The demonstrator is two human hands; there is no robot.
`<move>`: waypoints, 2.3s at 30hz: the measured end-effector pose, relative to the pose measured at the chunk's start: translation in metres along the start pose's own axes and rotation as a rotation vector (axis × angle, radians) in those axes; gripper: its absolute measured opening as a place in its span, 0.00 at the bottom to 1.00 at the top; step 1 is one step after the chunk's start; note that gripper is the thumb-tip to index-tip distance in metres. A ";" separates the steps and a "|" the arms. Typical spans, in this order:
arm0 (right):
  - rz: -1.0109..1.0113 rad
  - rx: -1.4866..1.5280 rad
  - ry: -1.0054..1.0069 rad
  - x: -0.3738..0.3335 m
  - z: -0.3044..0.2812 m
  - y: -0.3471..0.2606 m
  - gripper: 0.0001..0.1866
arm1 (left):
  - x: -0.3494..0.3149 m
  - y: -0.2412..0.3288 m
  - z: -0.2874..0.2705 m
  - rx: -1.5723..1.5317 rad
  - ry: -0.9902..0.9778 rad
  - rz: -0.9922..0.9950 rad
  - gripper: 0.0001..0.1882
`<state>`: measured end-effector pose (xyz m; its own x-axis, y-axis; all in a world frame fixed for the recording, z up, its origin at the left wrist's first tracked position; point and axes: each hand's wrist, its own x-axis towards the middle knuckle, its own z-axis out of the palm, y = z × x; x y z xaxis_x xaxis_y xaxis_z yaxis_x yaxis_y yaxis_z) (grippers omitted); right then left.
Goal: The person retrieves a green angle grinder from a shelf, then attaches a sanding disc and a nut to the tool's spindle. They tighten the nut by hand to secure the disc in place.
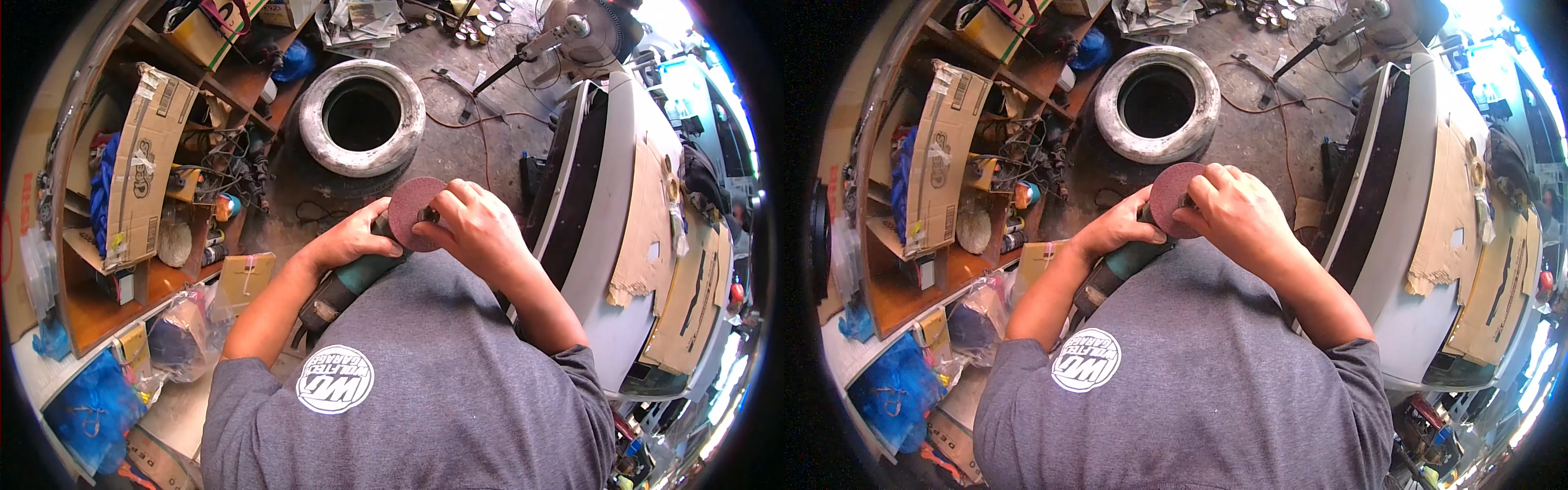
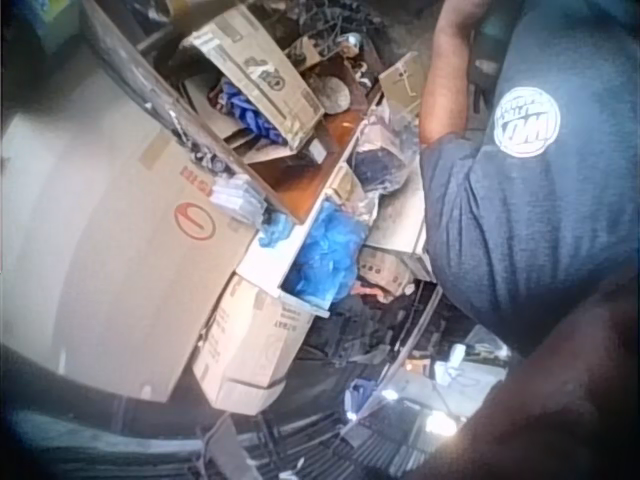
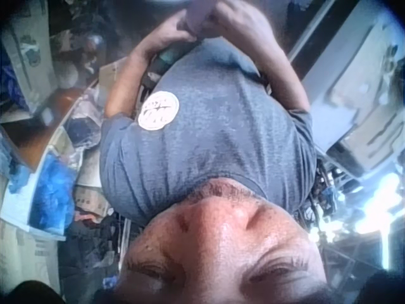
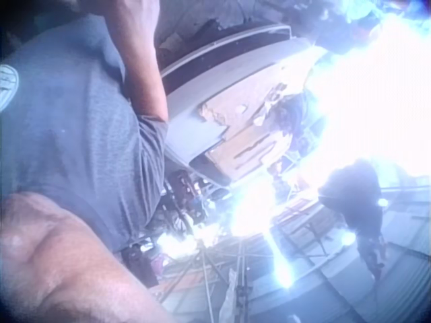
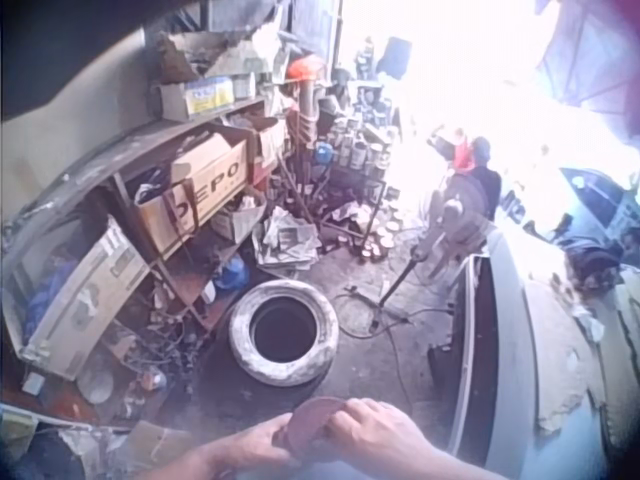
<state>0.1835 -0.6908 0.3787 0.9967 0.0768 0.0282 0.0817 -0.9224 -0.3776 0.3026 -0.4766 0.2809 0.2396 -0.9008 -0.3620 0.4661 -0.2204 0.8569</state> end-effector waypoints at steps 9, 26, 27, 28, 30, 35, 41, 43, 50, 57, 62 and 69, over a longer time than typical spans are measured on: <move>-0.007 -0.006 0.014 -0.004 -0.011 -0.011 0.20 | 0.000 -0.002 -0.001 -0.031 -0.018 0.002 0.45; -0.070 -0.023 0.012 -0.007 -0.010 -0.006 0.17 | -0.003 -0.003 0.002 -0.041 -0.005 -0.003 0.45; -0.066 -0.021 0.014 -0.007 -0.008 -0.005 0.18 | -0.003 -0.003 0.002 -0.046 -0.008 -0.006 0.45; -0.056 -0.029 0.003 -0.007 -0.009 -0.005 0.18 | -0.003 -0.003 0.002 -0.052 -0.010 -0.008 0.45; -0.037 -0.046 -0.019 -0.007 -0.010 -0.005 0.20 | -0.003 -0.003 0.003 -0.040 -0.009 -0.005 0.45; -0.073 -0.029 0.058 -0.006 -0.016 -0.010 0.18 | -0.004 0.001 0.004 -0.046 -0.015 0.001 0.46; 0.016 -0.030 -0.079 -0.007 -0.014 -0.006 0.21 | -0.004 0.003 0.005 -0.018 -0.011 -0.011 0.46; 0.038 -0.035 -0.065 -0.006 -0.013 -0.006 0.19 | -0.005 0.003 0.004 -0.007 -0.013 -0.013 0.46; 0.043 0.001 -0.048 -0.009 -0.015 -0.009 0.22 | -0.004 -0.001 0.004 -0.003 -0.004 0.008 0.45; 0.113 0.006 -0.069 -0.010 -0.022 -0.012 0.15 | -0.004 -0.003 0.003 -0.017 -0.007 0.012 0.45; 0.073 -0.005 -0.082 -0.015 -0.024 -0.005 0.14 | -0.004 -0.006 0.003 -0.019 -0.008 0.008 0.44; 0.024 0.093 -0.040 -0.016 -0.019 -0.005 0.10 | -0.001 -0.007 0.003 0.002 -0.008 0.013 0.45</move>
<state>0.1676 -0.6949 0.3979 0.9973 0.0716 -0.0180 0.0553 -0.8853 -0.4617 0.2965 -0.4750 0.2763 0.2391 -0.9067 -0.3475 0.4611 -0.2090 0.8624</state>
